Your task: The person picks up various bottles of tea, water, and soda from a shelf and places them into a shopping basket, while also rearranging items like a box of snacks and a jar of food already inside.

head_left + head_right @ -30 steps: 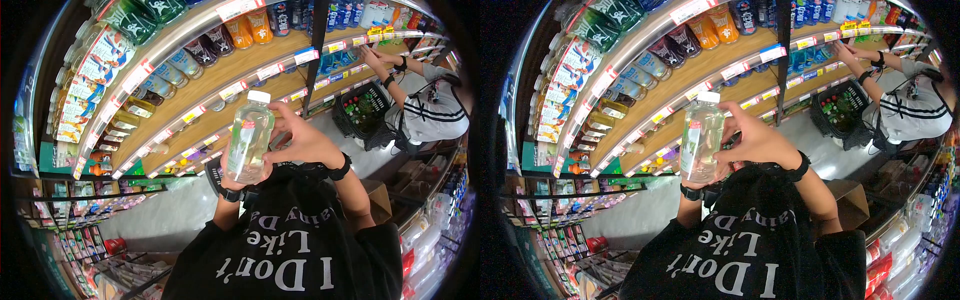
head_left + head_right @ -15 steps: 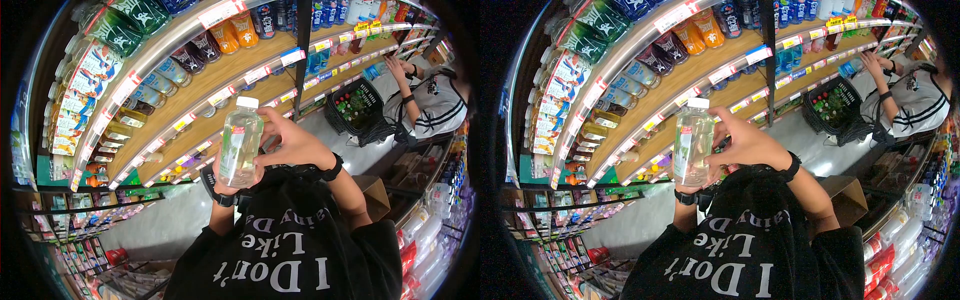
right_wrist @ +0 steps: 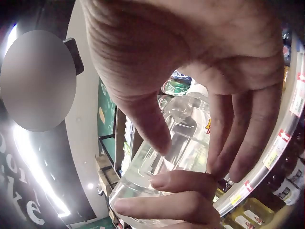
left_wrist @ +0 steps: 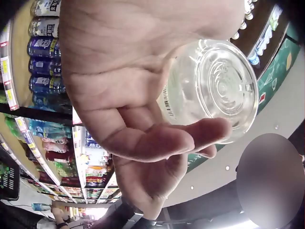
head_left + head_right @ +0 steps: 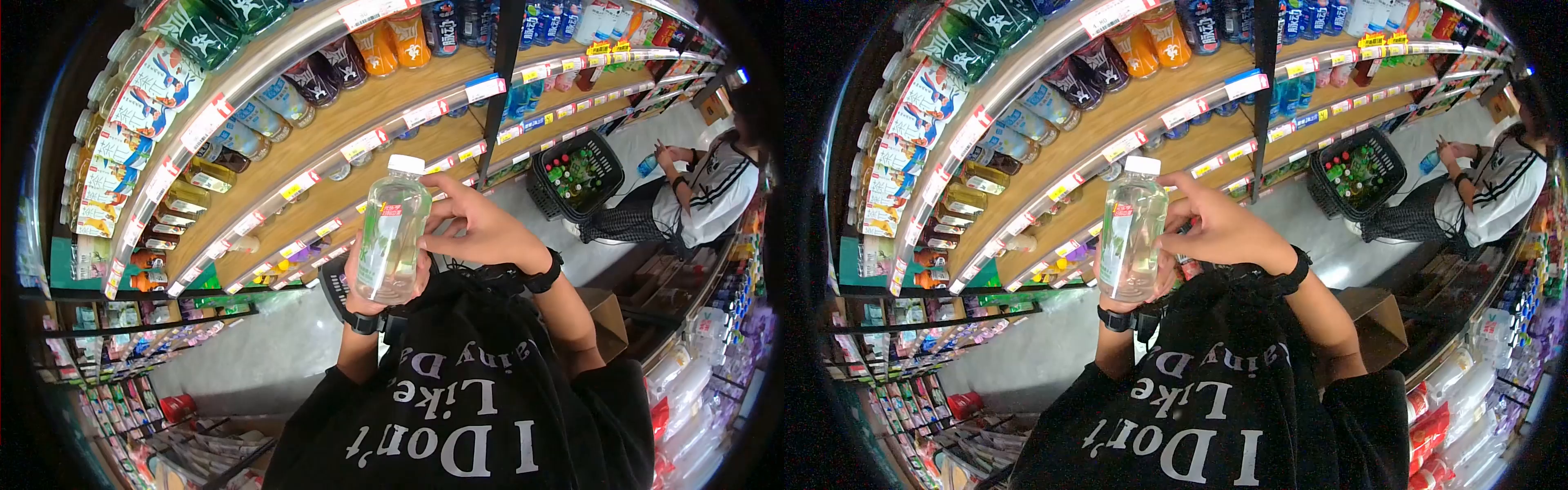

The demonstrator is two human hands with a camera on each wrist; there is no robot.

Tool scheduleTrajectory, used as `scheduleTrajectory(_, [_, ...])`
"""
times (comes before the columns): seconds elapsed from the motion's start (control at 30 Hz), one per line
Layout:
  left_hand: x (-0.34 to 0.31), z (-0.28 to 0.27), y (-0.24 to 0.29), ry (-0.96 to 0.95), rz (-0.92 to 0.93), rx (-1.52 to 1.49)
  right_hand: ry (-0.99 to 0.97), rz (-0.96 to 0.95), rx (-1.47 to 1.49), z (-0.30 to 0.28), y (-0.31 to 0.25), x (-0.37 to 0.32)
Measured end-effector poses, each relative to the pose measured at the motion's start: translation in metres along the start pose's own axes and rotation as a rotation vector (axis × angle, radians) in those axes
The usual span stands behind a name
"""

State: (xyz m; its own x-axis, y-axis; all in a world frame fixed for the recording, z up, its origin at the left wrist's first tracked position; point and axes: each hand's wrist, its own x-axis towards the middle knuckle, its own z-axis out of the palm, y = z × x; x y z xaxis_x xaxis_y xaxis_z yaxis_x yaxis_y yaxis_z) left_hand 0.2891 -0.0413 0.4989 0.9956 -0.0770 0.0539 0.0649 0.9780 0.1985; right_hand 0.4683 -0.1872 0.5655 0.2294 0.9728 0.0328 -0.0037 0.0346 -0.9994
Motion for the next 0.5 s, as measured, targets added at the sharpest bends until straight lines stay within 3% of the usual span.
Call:
scheduleTrajectory(0.2, [-0.008, -0.01, 0.006, -0.001, 0.06, 0.232, -0.005, 0.042, -0.008, 0.009, 0.006, 0.004])
scheduleTrajectory(0.33, [-0.022, -0.008, 0.0, 0.11, 0.04, 0.553, 0.025, 0.08, 0.023, 0.018, 0.017, 0.013])
scheduleTrajectory(0.47, [-0.04, -0.025, -0.006, 0.202, 0.117, 0.476, -0.003, 0.211, 0.028, 0.027, 0.039, 0.026])
scheduleTrajectory(0.5, [-0.051, -0.048, -0.009, 0.344, 0.138, 0.581, -0.012, 0.267, 0.02, 0.027, 0.043, 0.03])
